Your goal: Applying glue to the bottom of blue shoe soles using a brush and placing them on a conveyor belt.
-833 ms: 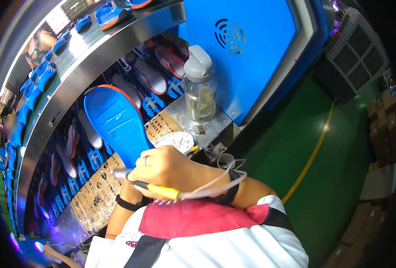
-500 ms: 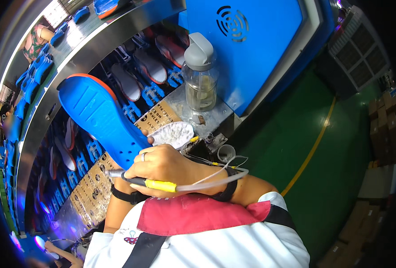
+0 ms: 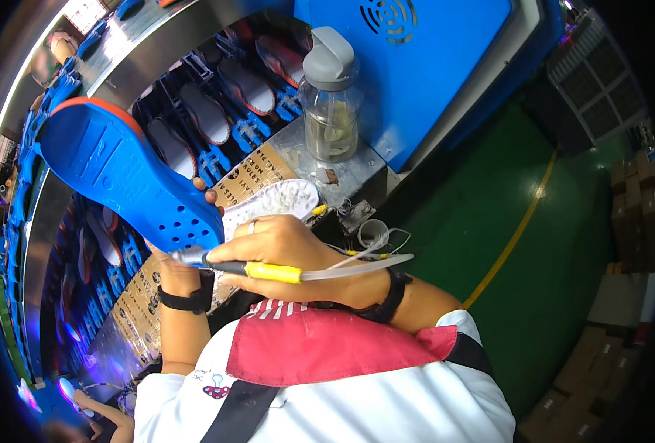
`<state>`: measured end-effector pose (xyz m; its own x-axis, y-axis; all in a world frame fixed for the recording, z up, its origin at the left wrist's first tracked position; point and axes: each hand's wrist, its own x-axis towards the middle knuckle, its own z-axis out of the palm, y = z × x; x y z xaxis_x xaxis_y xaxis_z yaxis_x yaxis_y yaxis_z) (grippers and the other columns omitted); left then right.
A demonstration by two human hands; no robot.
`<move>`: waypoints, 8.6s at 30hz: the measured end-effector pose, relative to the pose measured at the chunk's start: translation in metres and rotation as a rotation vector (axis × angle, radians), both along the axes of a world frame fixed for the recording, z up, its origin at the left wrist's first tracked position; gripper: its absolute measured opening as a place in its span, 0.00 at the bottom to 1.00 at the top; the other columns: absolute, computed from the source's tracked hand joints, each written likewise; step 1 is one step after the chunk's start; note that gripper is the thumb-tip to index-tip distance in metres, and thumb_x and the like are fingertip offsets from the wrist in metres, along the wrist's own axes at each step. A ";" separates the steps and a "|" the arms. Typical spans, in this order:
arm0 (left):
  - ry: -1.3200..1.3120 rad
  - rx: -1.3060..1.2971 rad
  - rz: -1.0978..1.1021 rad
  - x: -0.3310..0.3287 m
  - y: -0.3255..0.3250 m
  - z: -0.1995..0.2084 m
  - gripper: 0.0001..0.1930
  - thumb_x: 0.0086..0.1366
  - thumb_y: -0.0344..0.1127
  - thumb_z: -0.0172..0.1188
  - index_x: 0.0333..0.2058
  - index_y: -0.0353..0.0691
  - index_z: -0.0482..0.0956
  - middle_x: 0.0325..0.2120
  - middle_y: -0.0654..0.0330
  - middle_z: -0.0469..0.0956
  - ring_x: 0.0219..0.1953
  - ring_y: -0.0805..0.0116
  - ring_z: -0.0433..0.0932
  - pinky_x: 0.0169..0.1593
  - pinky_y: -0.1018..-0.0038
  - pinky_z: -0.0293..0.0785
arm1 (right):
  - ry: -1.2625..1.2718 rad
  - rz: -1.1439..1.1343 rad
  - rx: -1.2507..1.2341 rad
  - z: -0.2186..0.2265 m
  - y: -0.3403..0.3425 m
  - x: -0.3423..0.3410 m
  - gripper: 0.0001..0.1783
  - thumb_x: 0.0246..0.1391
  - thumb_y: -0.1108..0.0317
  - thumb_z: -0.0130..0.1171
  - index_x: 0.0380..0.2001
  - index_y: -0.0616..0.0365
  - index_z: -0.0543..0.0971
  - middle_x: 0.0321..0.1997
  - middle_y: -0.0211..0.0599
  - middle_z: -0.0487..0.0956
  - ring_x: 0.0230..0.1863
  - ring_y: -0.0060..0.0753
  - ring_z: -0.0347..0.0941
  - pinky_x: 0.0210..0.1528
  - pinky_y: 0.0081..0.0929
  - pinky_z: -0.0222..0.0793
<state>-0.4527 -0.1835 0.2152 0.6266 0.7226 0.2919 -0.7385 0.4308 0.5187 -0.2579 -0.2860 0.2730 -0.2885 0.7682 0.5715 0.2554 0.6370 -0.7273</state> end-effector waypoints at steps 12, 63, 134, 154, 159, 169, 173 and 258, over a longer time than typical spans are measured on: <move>0.612 0.090 -0.049 -0.030 0.013 0.016 0.41 0.58 0.58 0.58 0.56 0.24 0.64 0.48 0.35 0.72 0.47 0.43 0.76 0.51 0.56 0.75 | -0.185 0.222 -0.061 -0.009 -0.005 0.007 0.14 0.46 0.62 0.66 0.37 0.55 0.82 0.25 0.40 0.78 0.27 0.44 0.74 0.31 0.33 0.69; 0.125 -0.625 -0.014 -0.067 -0.042 -0.097 0.42 0.60 0.68 0.40 0.62 0.40 0.59 0.56 0.42 0.66 0.53 0.36 0.69 0.44 0.46 0.76 | -0.007 -0.094 -0.045 -0.019 -0.015 0.022 0.16 0.39 0.73 0.71 0.35 0.62 0.81 0.32 0.40 0.82 0.31 0.36 0.78 0.35 0.27 0.71; 0.157 0.075 0.295 -0.044 -0.029 0.045 0.55 0.44 0.62 0.66 0.64 0.36 0.54 0.59 0.41 0.61 0.54 0.44 0.70 0.48 0.54 0.78 | -0.087 -0.033 0.049 0.010 -0.024 -0.040 0.17 0.41 0.67 0.72 0.38 0.57 0.83 0.28 0.37 0.81 0.29 0.36 0.77 0.32 0.28 0.72; 0.344 -0.205 -0.017 -0.052 -0.026 0.029 0.39 0.50 0.53 0.53 0.57 0.30 0.64 0.48 0.40 0.74 0.45 0.46 0.77 0.49 0.57 0.75 | -0.219 0.301 0.097 0.006 -0.027 -0.028 0.13 0.41 0.69 0.69 0.35 0.52 0.82 0.21 0.30 0.75 0.24 0.32 0.73 0.28 0.25 0.71; 0.449 -0.321 -0.120 -0.043 -0.041 0.038 0.31 0.57 0.50 0.46 0.53 0.31 0.70 0.45 0.45 0.77 0.44 0.56 0.78 0.51 0.63 0.74 | -0.159 0.098 0.193 0.002 -0.028 -0.045 0.16 0.37 0.72 0.71 0.35 0.53 0.82 0.22 0.29 0.75 0.25 0.31 0.73 0.26 0.26 0.70; 0.721 -0.408 -0.210 -0.056 -0.035 0.038 0.31 0.55 0.48 0.48 0.51 0.29 0.71 0.43 0.45 0.78 0.42 0.54 0.79 0.51 0.63 0.75 | -0.144 0.224 0.099 -0.003 -0.033 -0.038 0.14 0.42 0.64 0.69 0.35 0.50 0.82 0.18 0.29 0.72 0.24 0.31 0.72 0.27 0.26 0.70; 0.733 -0.401 -0.226 -0.060 -0.035 0.045 0.31 0.56 0.49 0.48 0.51 0.29 0.72 0.43 0.45 0.79 0.41 0.54 0.80 0.50 0.63 0.75 | -0.303 0.174 0.126 -0.007 -0.035 -0.041 0.14 0.41 0.64 0.70 0.35 0.51 0.82 0.18 0.30 0.72 0.22 0.32 0.72 0.25 0.26 0.69; -0.187 0.214 0.048 -0.040 0.083 0.105 0.39 0.59 0.47 0.53 0.64 0.36 0.50 0.63 0.36 0.52 0.61 0.38 0.60 0.56 0.40 0.64 | 0.262 -0.540 -0.228 -0.018 -0.093 0.028 0.14 0.47 0.75 0.65 0.39 0.63 0.80 0.34 0.37 0.83 0.33 0.21 0.78 0.37 0.18 0.72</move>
<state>-0.4924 -0.1006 0.3202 0.5141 0.6592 0.5487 -0.8468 0.2885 0.4468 -0.2301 -0.3791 0.2547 0.3005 0.8765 0.3761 0.2924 0.2906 -0.9111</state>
